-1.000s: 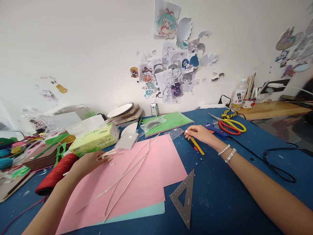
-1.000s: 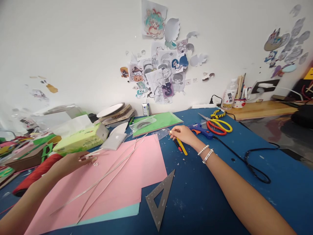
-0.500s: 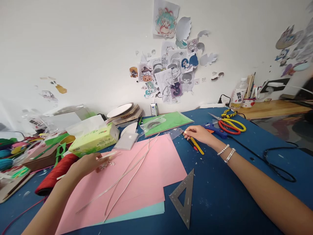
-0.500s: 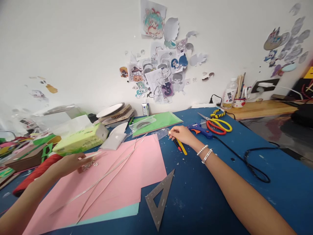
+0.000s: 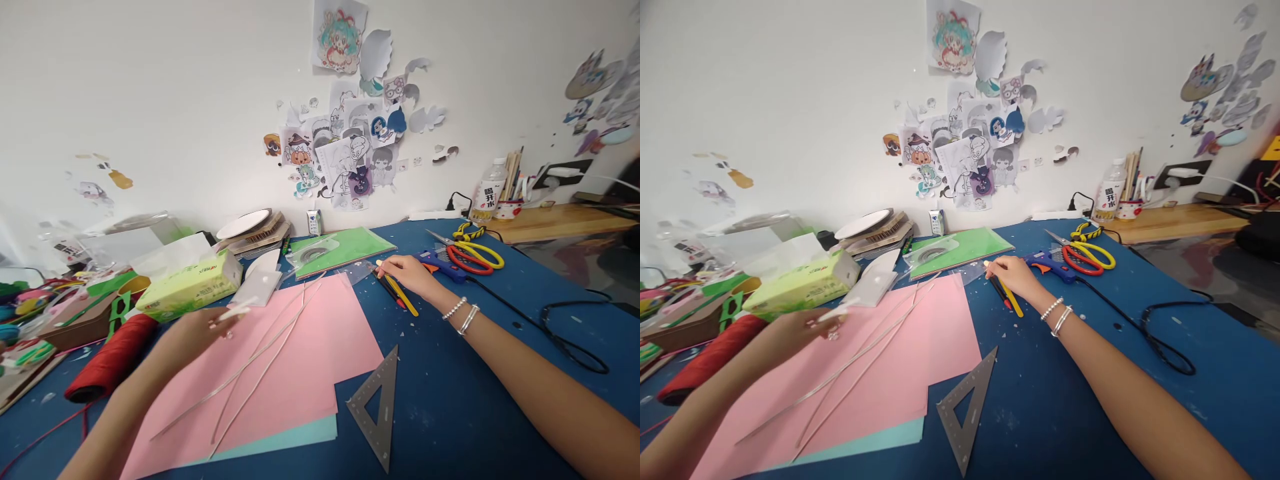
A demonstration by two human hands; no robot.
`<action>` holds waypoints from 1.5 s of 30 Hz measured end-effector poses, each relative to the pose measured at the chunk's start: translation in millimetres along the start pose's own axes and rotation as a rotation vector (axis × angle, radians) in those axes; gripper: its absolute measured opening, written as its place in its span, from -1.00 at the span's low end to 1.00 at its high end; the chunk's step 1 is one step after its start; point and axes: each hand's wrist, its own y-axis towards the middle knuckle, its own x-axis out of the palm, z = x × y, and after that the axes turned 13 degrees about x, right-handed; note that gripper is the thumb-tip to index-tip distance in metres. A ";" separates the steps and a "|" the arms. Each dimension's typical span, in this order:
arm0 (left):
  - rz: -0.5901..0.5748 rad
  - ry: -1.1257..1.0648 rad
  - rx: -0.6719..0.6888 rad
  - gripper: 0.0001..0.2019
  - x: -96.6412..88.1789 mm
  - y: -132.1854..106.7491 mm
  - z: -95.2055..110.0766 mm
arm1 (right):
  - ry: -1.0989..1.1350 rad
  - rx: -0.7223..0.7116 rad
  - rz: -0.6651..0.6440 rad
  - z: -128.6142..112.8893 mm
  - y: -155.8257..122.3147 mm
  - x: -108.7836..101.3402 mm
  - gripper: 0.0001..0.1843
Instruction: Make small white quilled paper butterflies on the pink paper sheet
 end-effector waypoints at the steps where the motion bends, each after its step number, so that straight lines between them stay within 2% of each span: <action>1: -0.042 0.027 0.028 -0.74 7.5 -4.9 8.8 | -0.004 -0.011 0.005 0.2 0.4 1.2 -0.72; 4: -0.120 0.115 0.065 -0.68 31.9 -17.3 31.0 | -0.016 -0.031 0.001 0.3 1.2 5.0 -0.72; 5: -0.171 0.231 0.086 -0.67 38.4 -19.6 35.2 | -0.018 -0.032 -0.005 0.2 1.2 6.1 -0.73; 7: -0.213 0.327 0.125 -0.76 45.8 -20.7 37.3 | -0.021 -0.027 -0.018 0.0 1.0 7.5 -0.72; 10: -0.211 0.370 0.131 -0.80 43.1 -15.4 28.7 | -0.020 -0.006 -0.022 0.2 0.8 7.2 -0.72; 14: -0.163 0.385 0.096 -0.70 31.8 -11.1 23.2 | -0.012 0.032 -0.045 2.8 1.9 5.4 -0.72; 17: -0.180 0.256 0.183 -0.65 34.8 -19.3 41.6 | -0.017 0.049 -0.086 4.8 2.0 6.8 -0.72; 20: -0.258 0.158 0.303 -0.68 45.8 -30.9 74.3 | -0.032 0.030 -0.135 2.7 -0.6 11.6 -0.73; 23: -0.331 -0.028 0.334 -0.67 53.3 -33.8 102.8 | -0.033 -0.061 -0.224 -5.8 -8.3 18.4 -0.69; 26: -0.369 -0.144 0.326 -0.61 56.4 -25.5 115.4 | -0.019 -0.209 -0.369 -19.3 -21.5 25.0 -0.52; 28: -0.375 -0.193 0.343 -0.59 59.3 -16.7 117.0 | -0.026 -0.310 -0.467 -28.8 -31.9 29.1 -0.50; 30: -0.386 -0.214 0.366 -0.61 63.3 -7.6 117.1 | -0.050 -0.374 -0.500 -36.9 -41.4 33.0 -0.57; 34: -0.417 -0.244 0.397 -0.67 69.2 8.6 117.3 | -0.110 -0.370 -0.420 -44.4 -51.8 39.1 -0.79; 37: -0.432 -0.322 0.405 -0.70 68.8 18.4 113.2 | -0.135 -0.325 -0.335 -43.9 -50.6 39.3 -0.86; 40: -0.471 -0.543 0.323 -0.71 67.2 24.5 103.3 | -0.150 -0.288 -0.276 -42.7 -45.0 34.7 -0.87; 45: -0.557 -0.880 0.093 -0.74 70.4 23.6 89.6 | -0.149 -0.245 -0.235 -42.8 -38.7 21.9 -0.83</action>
